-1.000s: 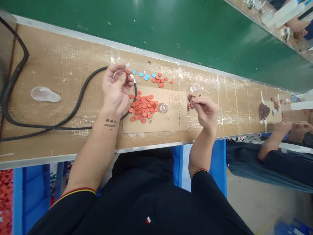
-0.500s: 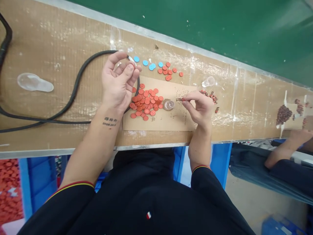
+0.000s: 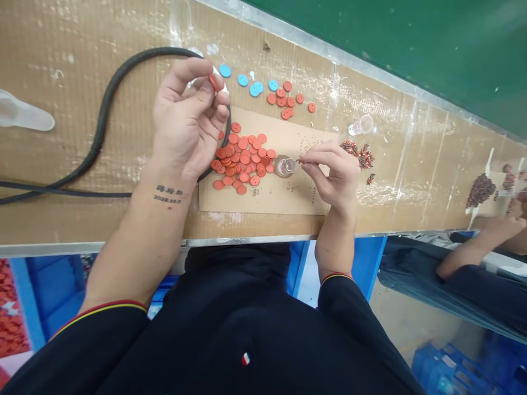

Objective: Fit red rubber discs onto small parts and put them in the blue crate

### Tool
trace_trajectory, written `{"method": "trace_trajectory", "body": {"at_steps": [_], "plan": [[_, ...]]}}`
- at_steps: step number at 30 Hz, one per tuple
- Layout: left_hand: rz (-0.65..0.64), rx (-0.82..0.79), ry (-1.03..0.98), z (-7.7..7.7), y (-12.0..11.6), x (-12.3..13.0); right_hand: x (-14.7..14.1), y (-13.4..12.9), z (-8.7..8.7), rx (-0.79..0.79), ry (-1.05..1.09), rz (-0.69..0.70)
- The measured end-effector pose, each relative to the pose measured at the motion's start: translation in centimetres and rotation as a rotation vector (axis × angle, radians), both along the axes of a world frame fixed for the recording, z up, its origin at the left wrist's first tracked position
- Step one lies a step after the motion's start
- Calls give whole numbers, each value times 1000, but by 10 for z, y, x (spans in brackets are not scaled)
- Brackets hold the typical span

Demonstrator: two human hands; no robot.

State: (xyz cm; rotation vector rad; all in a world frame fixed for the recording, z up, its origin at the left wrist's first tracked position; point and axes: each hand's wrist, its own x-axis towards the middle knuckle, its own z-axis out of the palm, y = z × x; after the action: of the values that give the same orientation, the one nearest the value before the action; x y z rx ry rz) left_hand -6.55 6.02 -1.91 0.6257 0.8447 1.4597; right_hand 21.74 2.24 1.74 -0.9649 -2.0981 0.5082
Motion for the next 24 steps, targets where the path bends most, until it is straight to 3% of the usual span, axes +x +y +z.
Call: {"method": "trace_trajectory", "body": {"at_steps": [7,11,14,24], "plan": [[-43,-2,44,1,-1,1,5,2,-3,-34,-82,-31],[-26,93,141,-6,3,0,4,2,-2,2,-61,0],[-26,119,103,-7,3,1,3,2,-1,-3,-47,9],[-2,-56,18,20,-1,12,9,4,-3,-94,-98,-1]]}}
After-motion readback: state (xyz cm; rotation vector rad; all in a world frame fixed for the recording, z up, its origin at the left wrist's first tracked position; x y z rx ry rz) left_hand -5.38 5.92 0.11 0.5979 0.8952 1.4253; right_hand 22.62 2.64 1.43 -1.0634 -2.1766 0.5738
